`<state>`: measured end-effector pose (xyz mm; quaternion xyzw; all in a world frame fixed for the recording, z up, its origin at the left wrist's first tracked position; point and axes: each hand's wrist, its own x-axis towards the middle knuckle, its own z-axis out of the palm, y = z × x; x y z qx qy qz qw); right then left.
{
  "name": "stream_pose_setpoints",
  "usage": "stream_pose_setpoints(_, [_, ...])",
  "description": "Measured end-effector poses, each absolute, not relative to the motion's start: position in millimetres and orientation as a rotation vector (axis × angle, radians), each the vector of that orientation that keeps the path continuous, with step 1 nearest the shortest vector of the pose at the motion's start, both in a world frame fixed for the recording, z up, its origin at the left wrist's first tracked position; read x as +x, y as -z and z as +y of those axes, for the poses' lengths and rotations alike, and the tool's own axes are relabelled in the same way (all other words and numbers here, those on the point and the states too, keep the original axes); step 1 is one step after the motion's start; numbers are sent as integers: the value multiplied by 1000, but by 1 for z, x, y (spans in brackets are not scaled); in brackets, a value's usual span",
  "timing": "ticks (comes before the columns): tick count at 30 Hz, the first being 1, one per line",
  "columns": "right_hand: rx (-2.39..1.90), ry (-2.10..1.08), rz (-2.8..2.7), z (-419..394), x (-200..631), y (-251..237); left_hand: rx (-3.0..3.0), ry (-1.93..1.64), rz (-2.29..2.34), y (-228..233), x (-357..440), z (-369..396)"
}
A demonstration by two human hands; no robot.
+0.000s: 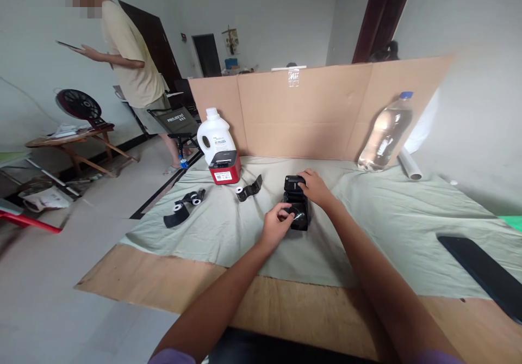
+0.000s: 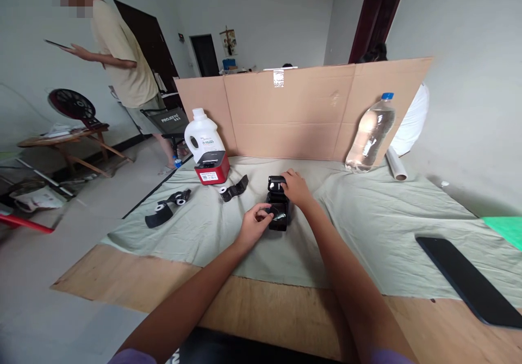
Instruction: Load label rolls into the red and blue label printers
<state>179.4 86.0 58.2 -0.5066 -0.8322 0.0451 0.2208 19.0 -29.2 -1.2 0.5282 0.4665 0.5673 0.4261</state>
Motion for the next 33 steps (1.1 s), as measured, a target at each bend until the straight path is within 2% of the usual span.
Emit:
stream_pose_setpoints(6, [-1254, -360, -2487, 77, 194, -75, 1298, -1423, 1017, 0, 24, -34])
stream_pose_setpoints(9, [-1301, -458, -2564, 71, 196, -79, 1301, -1403, 1049, 1, 22, -35])
stream_pose_setpoints(13, [-1497, -564, -2367, 69, 191, -78, 1318, -1413, 1041, 2, 18, -34])
stream_pose_setpoints(19, [-1799, -1154, -2006, 75, 187, -71, 1372, -1376, 1008, 4, 21, -36])
stream_pose_setpoints(25, [-1752, -1202, -1678, 65, 191, -53, 1490, -1431, 1265, 3, 3, -26])
stream_pose_setpoints(30, [-1428, -1104, -1498, 32, 183, -23, 2114, -863, 1389, 4, -21, -15])
stream_pose_setpoints(33, [-1262, -1062, -1408, 24, 185, -16, 2233, -822, 1385, 3, -16, -8])
